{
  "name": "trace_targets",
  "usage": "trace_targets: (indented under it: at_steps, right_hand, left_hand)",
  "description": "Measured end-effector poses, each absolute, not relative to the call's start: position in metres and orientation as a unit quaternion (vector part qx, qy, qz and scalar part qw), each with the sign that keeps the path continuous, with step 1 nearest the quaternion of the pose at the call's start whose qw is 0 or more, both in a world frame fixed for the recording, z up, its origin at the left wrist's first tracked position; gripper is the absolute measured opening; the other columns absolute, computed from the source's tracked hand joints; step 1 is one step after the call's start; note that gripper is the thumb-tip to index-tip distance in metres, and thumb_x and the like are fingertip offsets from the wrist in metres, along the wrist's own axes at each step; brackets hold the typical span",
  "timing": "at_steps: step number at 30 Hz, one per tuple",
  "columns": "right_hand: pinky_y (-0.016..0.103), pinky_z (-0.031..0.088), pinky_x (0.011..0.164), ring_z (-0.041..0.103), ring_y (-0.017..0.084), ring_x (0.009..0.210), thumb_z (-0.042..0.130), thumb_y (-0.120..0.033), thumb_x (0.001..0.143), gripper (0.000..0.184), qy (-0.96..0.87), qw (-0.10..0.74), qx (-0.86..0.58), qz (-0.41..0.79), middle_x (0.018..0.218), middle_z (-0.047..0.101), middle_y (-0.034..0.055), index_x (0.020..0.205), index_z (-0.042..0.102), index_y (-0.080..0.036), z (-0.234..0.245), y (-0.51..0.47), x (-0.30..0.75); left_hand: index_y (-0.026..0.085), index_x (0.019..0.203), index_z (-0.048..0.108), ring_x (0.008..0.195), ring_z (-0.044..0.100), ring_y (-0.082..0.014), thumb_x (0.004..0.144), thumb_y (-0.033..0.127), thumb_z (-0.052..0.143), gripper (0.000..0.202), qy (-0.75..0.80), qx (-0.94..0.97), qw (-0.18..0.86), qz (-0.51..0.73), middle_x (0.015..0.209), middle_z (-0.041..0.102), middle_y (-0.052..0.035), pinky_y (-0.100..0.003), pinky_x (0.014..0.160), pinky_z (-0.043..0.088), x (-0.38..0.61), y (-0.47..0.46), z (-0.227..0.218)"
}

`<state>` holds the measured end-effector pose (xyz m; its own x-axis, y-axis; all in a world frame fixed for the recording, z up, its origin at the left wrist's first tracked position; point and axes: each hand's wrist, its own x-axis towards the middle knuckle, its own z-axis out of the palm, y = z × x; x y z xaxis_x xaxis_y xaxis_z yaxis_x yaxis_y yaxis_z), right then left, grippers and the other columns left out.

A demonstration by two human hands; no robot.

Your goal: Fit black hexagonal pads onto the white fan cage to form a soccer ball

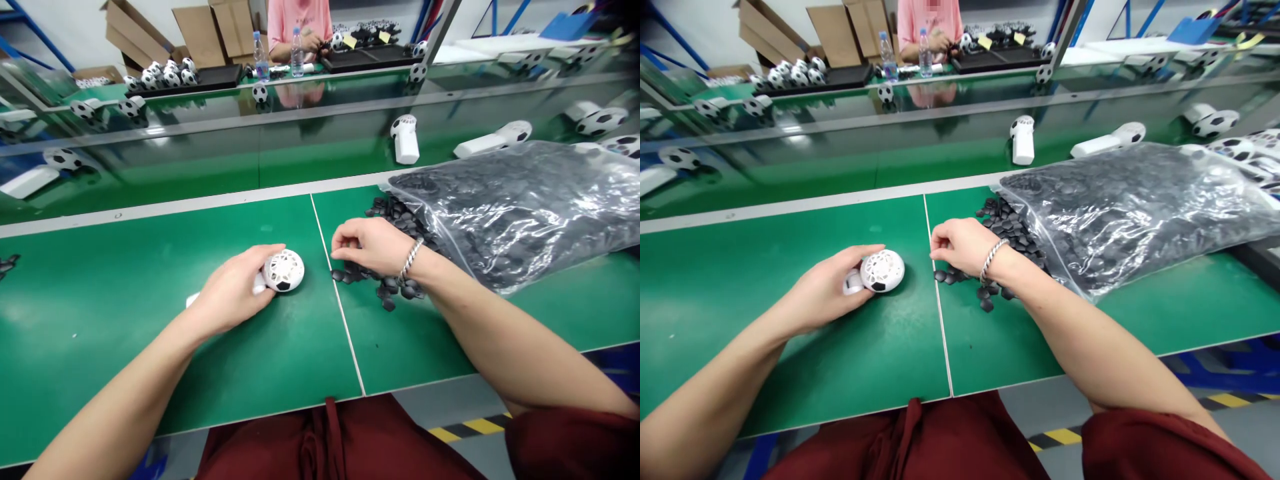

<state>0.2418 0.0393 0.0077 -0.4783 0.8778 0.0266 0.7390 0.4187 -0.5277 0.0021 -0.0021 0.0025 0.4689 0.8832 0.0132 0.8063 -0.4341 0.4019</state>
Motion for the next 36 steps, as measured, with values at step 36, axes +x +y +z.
trace_targets:
  at_steps: [36]
  right_hand:
    - [0.026, 0.051, 0.069, 0.064, 0.011, 0.069, 0.053, -0.017, 0.079, 0.008, -0.712, 0.248, -0.348, 0.558, 0.073, 0.066, 0.0021, 0.087, 0.050, -0.015, -0.009, 0.023, 0.221]
  left_hand:
    - [0.029, 0.128, 0.039, 0.117, 0.040, -0.0225, 0.074, 0.004, 0.036, 0.060, 0.465, 0.876, 0.066, 0.112, 0.128, 0.050, -0.0001, -0.051, 0.102, 0.020, -0.003, 0.004, -0.010]
